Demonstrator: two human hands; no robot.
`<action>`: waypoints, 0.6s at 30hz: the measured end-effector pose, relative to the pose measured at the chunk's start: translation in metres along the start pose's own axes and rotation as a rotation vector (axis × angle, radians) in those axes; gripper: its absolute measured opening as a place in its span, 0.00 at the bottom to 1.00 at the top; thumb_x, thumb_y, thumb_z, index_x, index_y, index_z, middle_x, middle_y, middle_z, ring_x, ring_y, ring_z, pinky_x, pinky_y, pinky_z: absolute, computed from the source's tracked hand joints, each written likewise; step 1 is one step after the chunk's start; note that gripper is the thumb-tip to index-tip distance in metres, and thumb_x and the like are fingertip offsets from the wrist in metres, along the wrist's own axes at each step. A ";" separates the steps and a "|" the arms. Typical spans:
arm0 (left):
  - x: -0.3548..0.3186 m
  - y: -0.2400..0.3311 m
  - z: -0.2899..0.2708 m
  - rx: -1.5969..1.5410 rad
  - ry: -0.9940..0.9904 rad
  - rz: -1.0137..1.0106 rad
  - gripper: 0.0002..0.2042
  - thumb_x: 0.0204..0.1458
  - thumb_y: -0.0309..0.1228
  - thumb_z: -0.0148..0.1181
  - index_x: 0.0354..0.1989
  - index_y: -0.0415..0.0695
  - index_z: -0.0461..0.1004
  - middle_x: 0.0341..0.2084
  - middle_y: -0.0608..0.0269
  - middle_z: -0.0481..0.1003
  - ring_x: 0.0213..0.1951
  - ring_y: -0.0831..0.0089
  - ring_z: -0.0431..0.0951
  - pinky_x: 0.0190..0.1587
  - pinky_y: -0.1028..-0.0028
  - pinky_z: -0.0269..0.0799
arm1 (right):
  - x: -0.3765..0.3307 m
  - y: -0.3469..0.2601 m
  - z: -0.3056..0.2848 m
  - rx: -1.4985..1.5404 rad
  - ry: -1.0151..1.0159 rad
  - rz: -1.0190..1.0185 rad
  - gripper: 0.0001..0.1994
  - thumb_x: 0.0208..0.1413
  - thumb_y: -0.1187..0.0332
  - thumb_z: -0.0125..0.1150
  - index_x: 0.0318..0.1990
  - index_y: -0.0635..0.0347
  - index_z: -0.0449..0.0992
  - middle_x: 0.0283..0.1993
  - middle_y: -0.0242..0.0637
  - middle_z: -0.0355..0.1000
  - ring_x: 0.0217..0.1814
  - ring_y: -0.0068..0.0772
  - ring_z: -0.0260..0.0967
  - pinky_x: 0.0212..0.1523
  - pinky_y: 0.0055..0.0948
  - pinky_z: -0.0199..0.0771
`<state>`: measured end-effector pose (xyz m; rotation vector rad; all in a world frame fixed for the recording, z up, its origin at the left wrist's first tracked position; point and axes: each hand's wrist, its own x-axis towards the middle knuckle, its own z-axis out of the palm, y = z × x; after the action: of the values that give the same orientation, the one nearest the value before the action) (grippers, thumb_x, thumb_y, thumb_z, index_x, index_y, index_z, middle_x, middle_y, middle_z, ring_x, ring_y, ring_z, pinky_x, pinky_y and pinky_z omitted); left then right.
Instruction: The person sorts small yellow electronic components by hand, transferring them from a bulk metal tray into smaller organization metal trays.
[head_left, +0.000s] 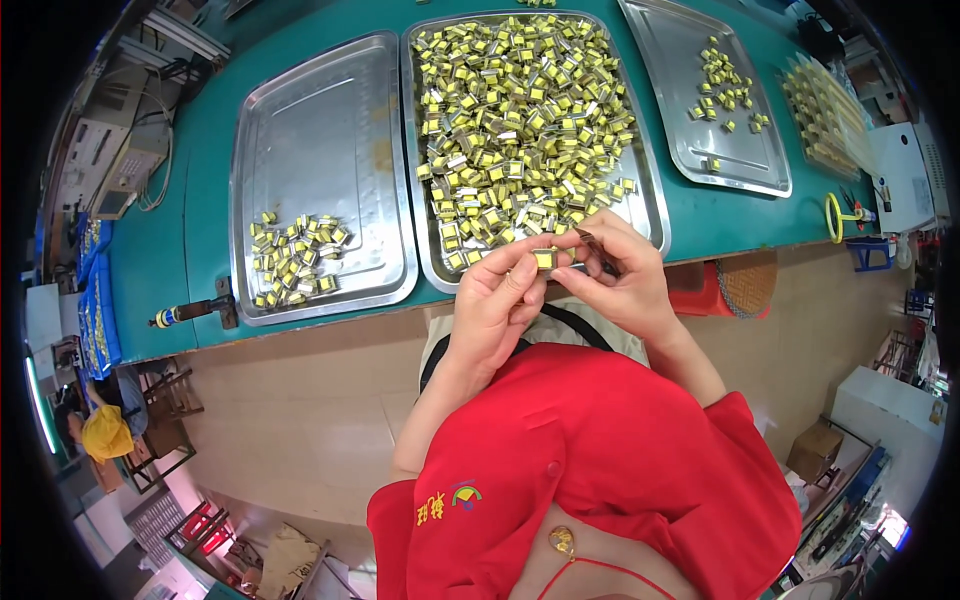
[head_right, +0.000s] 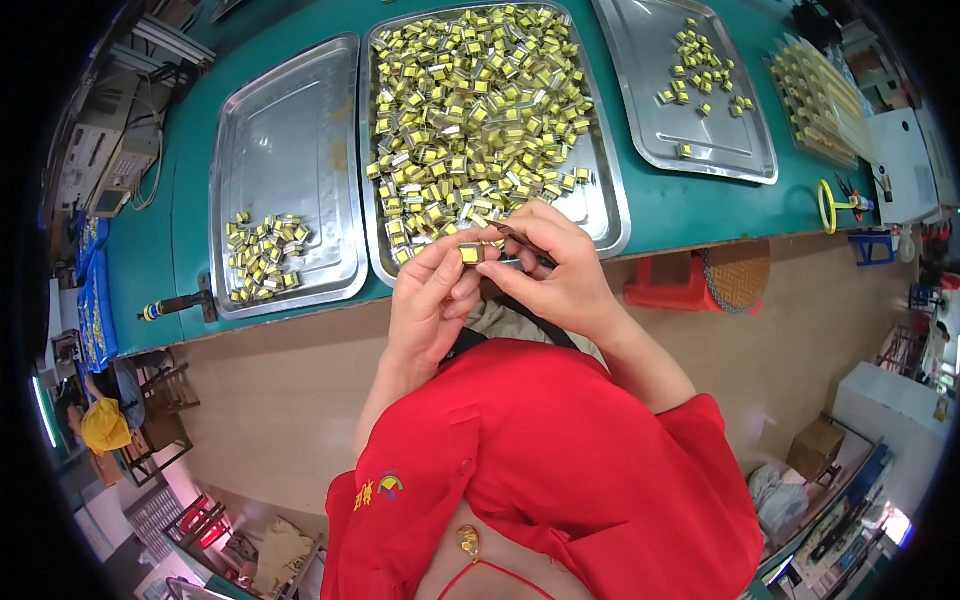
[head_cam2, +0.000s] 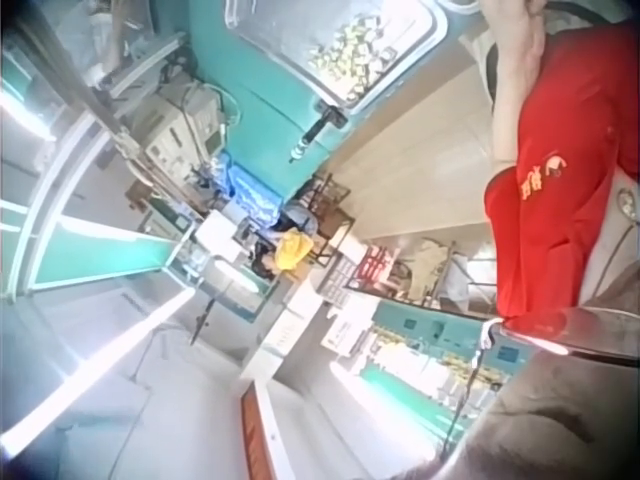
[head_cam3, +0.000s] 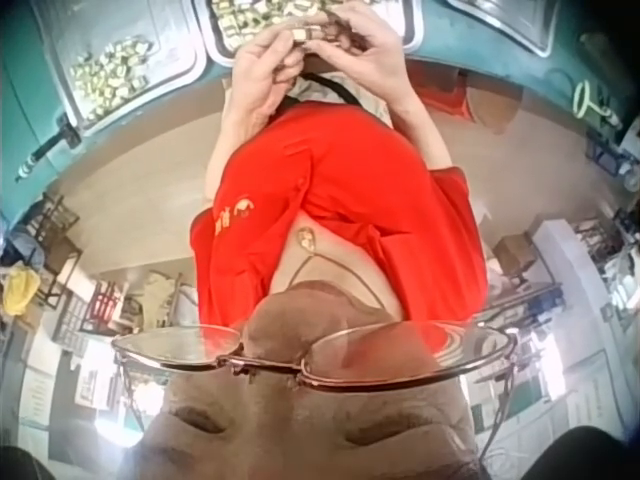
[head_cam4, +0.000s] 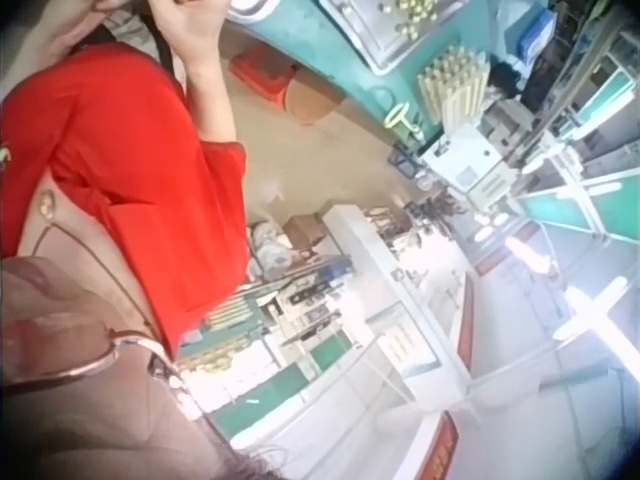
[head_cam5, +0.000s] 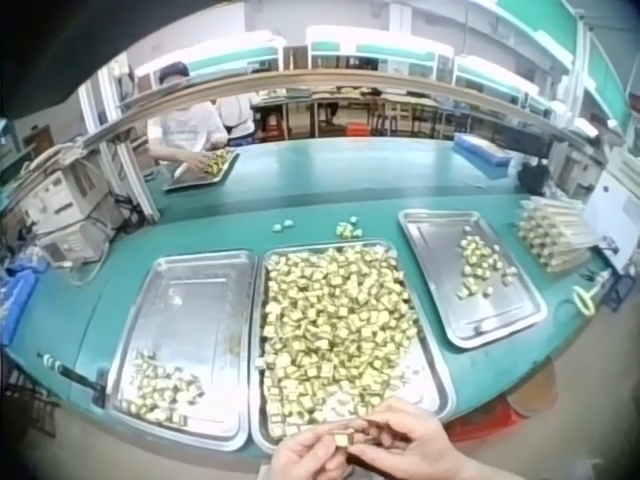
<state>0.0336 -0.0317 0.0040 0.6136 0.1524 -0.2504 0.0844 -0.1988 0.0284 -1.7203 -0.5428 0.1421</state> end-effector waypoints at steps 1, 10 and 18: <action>0.000 0.000 0.000 0.014 0.010 0.012 0.15 0.61 0.28 0.50 0.54 0.34 0.68 0.45 0.54 0.74 0.23 0.88 0.60 0.19 0.88 0.51 | 0.000 0.000 0.001 0.010 0.001 0.008 0.14 0.45 0.80 0.67 0.42 0.68 0.75 0.33 0.27 0.65 0.26 0.10 0.53 0.23 0.13 0.49; 0.001 -0.002 0.002 0.048 0.075 -0.009 0.14 0.59 0.28 0.54 0.52 0.37 0.71 0.23 0.71 0.67 0.22 0.87 0.60 0.19 0.86 0.50 | -0.001 0.000 -0.002 0.040 -0.008 0.064 0.13 0.46 0.80 0.66 0.42 0.68 0.75 0.33 0.27 0.66 0.25 0.09 0.52 0.23 0.12 0.48; 0.003 -0.003 0.003 0.092 0.121 -0.015 0.14 0.59 0.27 0.54 0.52 0.37 0.71 0.23 0.71 0.68 0.22 0.87 0.60 0.20 0.86 0.50 | -0.001 0.004 -0.003 0.055 -0.017 0.077 0.12 0.47 0.79 0.66 0.41 0.68 0.75 0.33 0.27 0.66 0.25 0.09 0.53 0.23 0.12 0.49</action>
<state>0.0353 -0.0364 0.0043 0.7195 0.2634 -0.2354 0.0861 -0.2025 0.0251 -1.6888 -0.4813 0.2252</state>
